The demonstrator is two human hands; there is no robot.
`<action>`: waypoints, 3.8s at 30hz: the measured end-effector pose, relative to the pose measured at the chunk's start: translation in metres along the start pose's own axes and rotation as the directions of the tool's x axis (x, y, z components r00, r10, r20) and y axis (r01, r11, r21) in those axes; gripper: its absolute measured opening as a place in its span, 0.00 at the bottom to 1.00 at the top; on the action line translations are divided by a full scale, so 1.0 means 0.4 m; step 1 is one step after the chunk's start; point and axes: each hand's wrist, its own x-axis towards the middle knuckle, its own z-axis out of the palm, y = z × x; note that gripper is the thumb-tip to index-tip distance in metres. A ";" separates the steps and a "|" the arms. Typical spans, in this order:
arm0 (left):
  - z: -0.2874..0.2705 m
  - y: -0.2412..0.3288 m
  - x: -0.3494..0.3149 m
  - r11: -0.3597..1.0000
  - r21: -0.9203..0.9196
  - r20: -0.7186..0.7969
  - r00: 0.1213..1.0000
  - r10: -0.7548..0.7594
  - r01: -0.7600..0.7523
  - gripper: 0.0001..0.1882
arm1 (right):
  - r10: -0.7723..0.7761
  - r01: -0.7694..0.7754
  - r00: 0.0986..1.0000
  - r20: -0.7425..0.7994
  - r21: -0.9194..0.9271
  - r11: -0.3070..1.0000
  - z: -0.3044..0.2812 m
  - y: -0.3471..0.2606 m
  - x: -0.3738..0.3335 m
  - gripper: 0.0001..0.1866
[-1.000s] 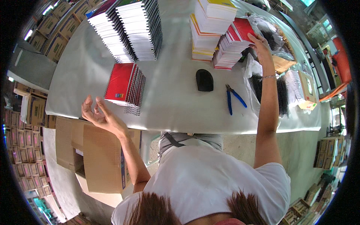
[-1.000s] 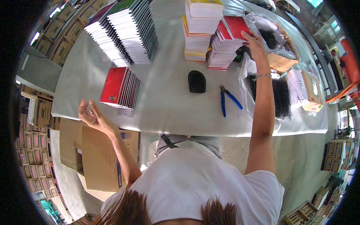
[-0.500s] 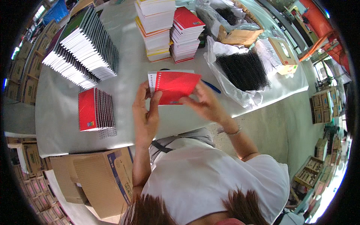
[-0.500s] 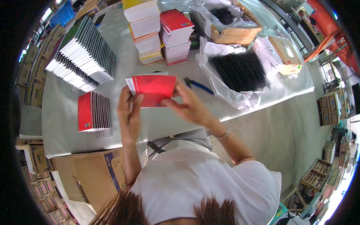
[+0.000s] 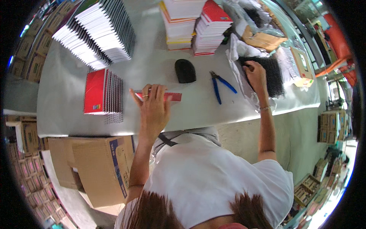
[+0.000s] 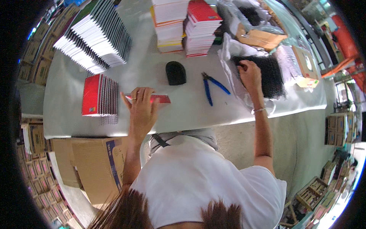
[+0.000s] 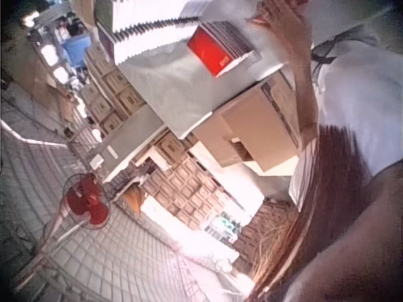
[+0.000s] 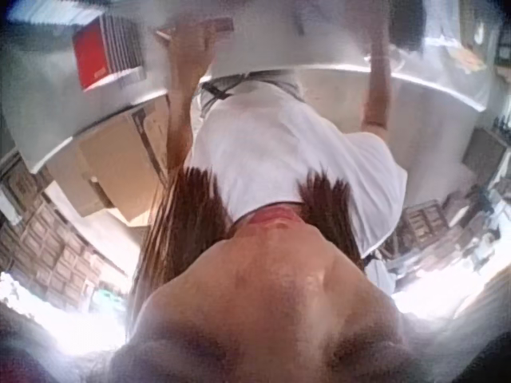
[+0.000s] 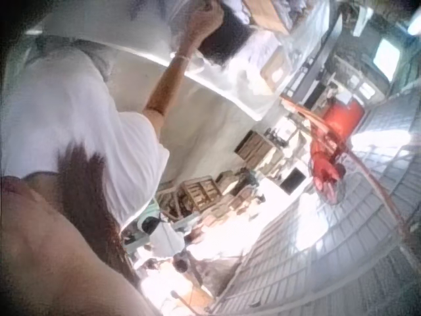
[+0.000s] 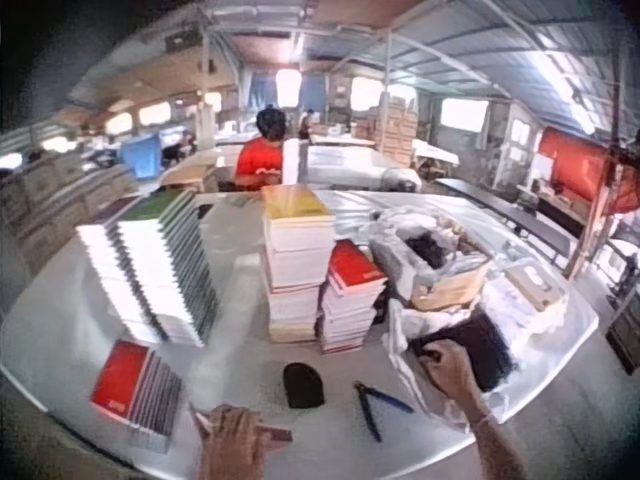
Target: The person trims the ends of spiral bindings on red notebooks using pliers and a small black tool.
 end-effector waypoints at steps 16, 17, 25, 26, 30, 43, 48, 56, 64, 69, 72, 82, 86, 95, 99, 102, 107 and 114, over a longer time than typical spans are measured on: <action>0.067 0.033 0.011 0.976 -0.192 -0.283 0.947 -0.151 0.098 0.21 | -0.295 0.064 0.883 0.365 0.529 0.846 -0.063 -0.474 -0.102 0.10; 0.065 0.032 0.012 0.976 -0.197 -0.283 0.947 -0.150 0.096 0.20 | -0.293 0.052 0.880 0.373 0.538 0.841 -0.051 -0.491 -0.108 0.10; 0.059 0.033 0.008 0.977 -0.172 -0.243 0.955 -0.168 0.128 0.19 | -0.305 0.135 0.899 0.315 0.465 0.875 0.046 -0.474 -0.149 0.10; 0.057 0.035 0.007 0.975 -0.178 -0.228 0.958 -0.176 0.137 0.19 | -0.317 0.143 0.898 0.306 0.479 0.866 0.046 -0.474 -0.151 0.10; 0.055 0.036 0.009 0.978 -0.167 -0.235 0.958 -0.161 0.124 0.19 | -0.368 0.197 0.888 0.274 0.497 0.845 0.055 -0.467 -0.159 0.10; 0.066 0.021 0.007 0.982 -0.136 -0.217 0.963 -0.158 0.131 0.22 | -0.327 0.062 0.910 0.256 0.696 0.716 0.052 -0.480 -0.172 0.09; 0.066 0.023 0.007 0.983 -0.123 -0.219 0.963 -0.158 0.134 0.22 | -0.312 0.067 0.922 0.228 0.700 0.711 0.071 -0.484 -0.174 0.08; 0.061 0.024 0.008 0.985 -0.108 -0.208 0.966 -0.156 0.135 0.24 | -0.319 0.044 0.912 0.256 0.715 0.698 0.069 -0.494 -0.177 0.07; 0.059 0.013 0.009 0.992 -0.071 -0.168 0.979 -0.111 0.101 0.18 | -0.418 0.307 0.885 0.207 0.416 0.856 0.080 -0.496 -0.181 0.06; 0.051 0.014 0.004 0.995 -0.013 -0.162 0.981 -0.102 0.101 0.15 | -0.420 0.322 0.885 0.199 0.391 0.862 0.087 -0.506 -0.164 0.07; 0.043 0.014 0.002 0.995 -0.022 -0.152 0.983 -0.098 0.096 0.15 | -0.418 0.347 0.895 0.157 0.343 0.873 0.082 -0.532 -0.161 0.09; 0.011 0.011 -0.005 0.890 -0.422 -0.268 0.914 -0.305 0.173 0.23 | -0.466 0.425 0.870 0.162 0.236 0.874 0.096 -0.534 -0.147 0.10; 0.012 0.000 -0.009 0.820 -0.544 -0.347 0.843 -0.411 0.176 0.24 | -0.463 0.412 0.867 0.186 0.257 0.874 0.083 -0.554 -0.140 0.09; 0.002 -0.099 -0.039 0.778 -0.621 -0.108 0.972 -0.207 0.097 0.18 | -0.518 0.346 0.745 0.421 0.420 0.839 0.125 -0.455 -0.019 0.26; 0.014 -0.145 -0.036 0.821 -0.570 -0.146 0.985 -0.092 -0.008 0.25 | -0.533 0.368 0.666 0.522 0.392 0.843 0.188 -0.385 0.026 0.37; 0.029 -0.147 -0.034 0.811 -0.581 -0.113 0.980 -0.162 0.067 0.32 | -0.535 0.320 0.662 0.525 0.448 0.835 0.206 -0.387 0.026 0.34; 0.057 -0.133 -0.023 0.792 -0.602 -0.144 0.961 -0.237 0.105 0.45 | -0.551 0.347 0.721 0.420 0.469 0.812 0.218 -0.402 0.010 0.31; 0.054 -0.127 -0.019 0.817 -0.569 -0.147 0.967 -0.207 0.088 0.47 | -0.769 -0.662 0.412 0.489 0.741 0.117 0.139 -0.419 0.000 0.30</action>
